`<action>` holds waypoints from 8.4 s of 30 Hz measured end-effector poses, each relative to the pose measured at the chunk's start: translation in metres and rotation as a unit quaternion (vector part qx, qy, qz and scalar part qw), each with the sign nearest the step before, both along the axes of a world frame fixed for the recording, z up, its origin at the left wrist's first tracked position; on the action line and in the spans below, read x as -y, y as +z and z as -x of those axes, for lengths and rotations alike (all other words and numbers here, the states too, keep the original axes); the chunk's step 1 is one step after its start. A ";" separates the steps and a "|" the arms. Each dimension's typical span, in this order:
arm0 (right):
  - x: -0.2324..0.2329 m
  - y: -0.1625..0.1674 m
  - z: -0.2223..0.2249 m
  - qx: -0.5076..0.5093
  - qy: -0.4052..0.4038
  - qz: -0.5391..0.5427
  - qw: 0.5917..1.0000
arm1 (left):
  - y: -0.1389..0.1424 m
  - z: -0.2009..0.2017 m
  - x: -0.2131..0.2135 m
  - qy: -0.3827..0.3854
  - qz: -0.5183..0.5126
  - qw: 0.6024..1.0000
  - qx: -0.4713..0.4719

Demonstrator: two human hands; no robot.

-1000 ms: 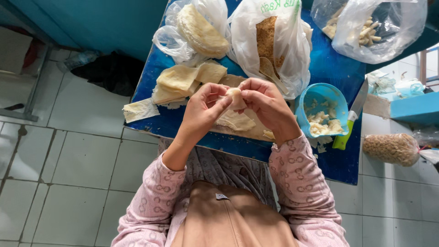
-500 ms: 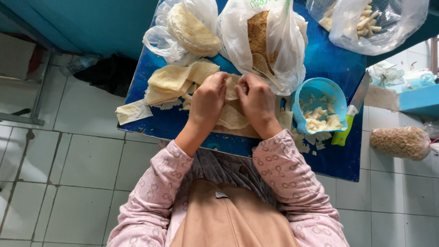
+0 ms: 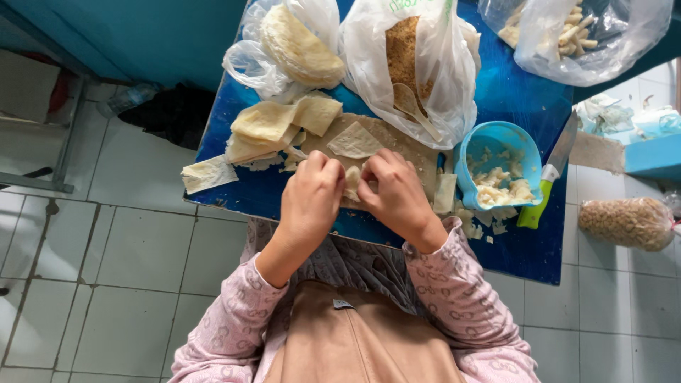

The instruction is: The person cuts a large flat dough sheet into smaller pieces with a knife on a cutting board, then folds and rolls the pieces by hand and places them into a plastic bag. They repeatedly take pieces from the board, shape them, and set finished pieces aside on the table.

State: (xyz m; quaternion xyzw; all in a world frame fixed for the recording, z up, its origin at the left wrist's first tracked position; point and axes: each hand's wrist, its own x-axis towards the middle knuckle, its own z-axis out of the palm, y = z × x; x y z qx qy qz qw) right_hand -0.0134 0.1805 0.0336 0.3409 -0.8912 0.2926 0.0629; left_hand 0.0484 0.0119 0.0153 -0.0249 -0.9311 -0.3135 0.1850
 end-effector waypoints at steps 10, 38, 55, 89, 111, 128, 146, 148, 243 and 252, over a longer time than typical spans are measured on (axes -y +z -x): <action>0.015 -0.005 0.014 0.101 -0.076 0.195 0.973 | -0.010 0.032 0.008 -0.040 -0.186 0.979 -0.070; 0.086 0.025 0.033 0.144 0.035 0.177 0.973 | -0.013 -0.007 0.070 -0.064 -0.735 0.668 0.097; 0.031 -0.018 -0.023 0.440 0.039 0.461 0.769 | -0.024 -0.015 -0.010 -0.092 -0.841 0.531 -0.055; 0.049 0.015 0.010 -0.129 -0.093 0.019 0.987 | 0.004 -0.001 0.033 0.070 -0.240 0.968 -0.004; 0.058 0.042 -0.005 -0.028 0.201 0.076 0.976 | -0.039 -0.008 0.044 -0.123 -0.887 0.436 0.089; 0.012 -0.015 0.009 0.364 0.092 0.336 0.864 | -0.075 -0.022 -0.006 -0.060 -0.781 0.619 -0.058; 0.019 -0.014 -0.015 0.053 0.113 0.286 0.950 | -0.066 -0.045 0.004 -0.064 -0.719 0.691 -0.030; 0.025 -0.008 -0.022 -0.022 0.180 0.202 0.963 | -0.066 -0.044 0.007 -0.081 -0.732 0.675 -0.044; -0.055 -0.027 -0.025 0.245 -0.085 0.351 0.900 | -0.045 -0.050 0.038 -0.023 -0.574 0.818 -0.031; -0.017 0.000 -0.078 -0.158 0.037 0.113 0.980 | -0.054 -0.076 0.009 -0.191 -0.775 0.601 0.046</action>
